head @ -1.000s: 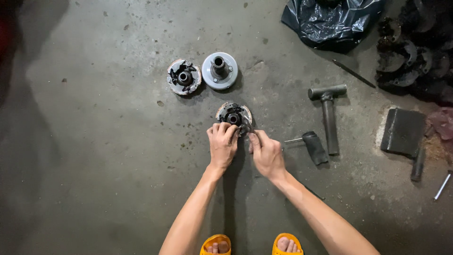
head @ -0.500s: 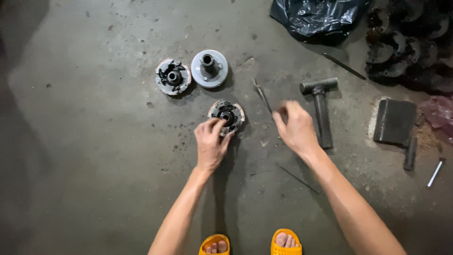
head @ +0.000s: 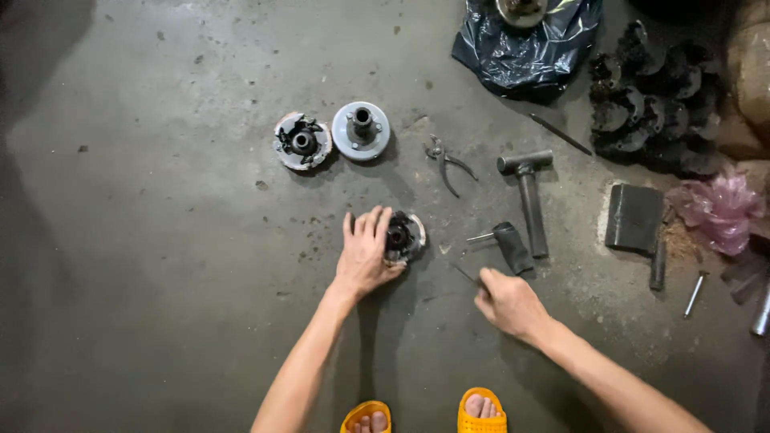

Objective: Assembling a motorcycle centrifugal clutch by installing shoes and springs into the carrier

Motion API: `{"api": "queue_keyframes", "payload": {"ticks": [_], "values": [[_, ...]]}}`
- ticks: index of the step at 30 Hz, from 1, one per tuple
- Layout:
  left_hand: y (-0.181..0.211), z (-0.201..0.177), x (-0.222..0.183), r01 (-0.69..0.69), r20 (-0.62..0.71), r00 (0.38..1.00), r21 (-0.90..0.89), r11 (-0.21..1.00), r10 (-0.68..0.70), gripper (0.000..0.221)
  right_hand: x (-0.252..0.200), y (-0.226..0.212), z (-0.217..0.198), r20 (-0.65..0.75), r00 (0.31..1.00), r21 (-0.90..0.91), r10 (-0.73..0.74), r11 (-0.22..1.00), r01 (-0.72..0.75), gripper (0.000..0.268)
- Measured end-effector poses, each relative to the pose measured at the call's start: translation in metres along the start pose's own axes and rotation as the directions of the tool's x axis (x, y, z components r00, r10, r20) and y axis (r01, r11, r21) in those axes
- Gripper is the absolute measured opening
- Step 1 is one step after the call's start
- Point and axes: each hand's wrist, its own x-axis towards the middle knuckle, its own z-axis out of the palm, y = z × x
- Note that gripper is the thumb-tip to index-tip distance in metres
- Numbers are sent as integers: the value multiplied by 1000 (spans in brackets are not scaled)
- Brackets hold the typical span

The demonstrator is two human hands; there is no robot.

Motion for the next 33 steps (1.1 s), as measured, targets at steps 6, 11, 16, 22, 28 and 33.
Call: {"api": "queue_keyframes", "payload": {"ticks": [6,11,16,22,28,33], "values": [[3,-33,-28,161,-59,978,-410,898,-203,113,100,-43,-50,-1,998,61,63,996,-63,18],[-7,-26,-51,253,-202,888,-535,806,-413,45,147,-51,-41,190,976,-37,108,994,-103,21],[-5,-40,-36,282,-49,910,-655,701,-411,48,170,-54,-28,261,955,-90,144,988,-124,21],[-13,-14,-14,460,262,886,-606,649,-383,67,173,-61,-23,295,941,33,164,983,-182,21],[-13,-14,-6,453,270,890,-613,648,-367,59,147,-63,-17,368,873,323,321,836,-444,22],[-10,-18,-6,470,259,879,-611,637,-400,53,142,-57,4,311,865,131,394,884,-449,25]]}}
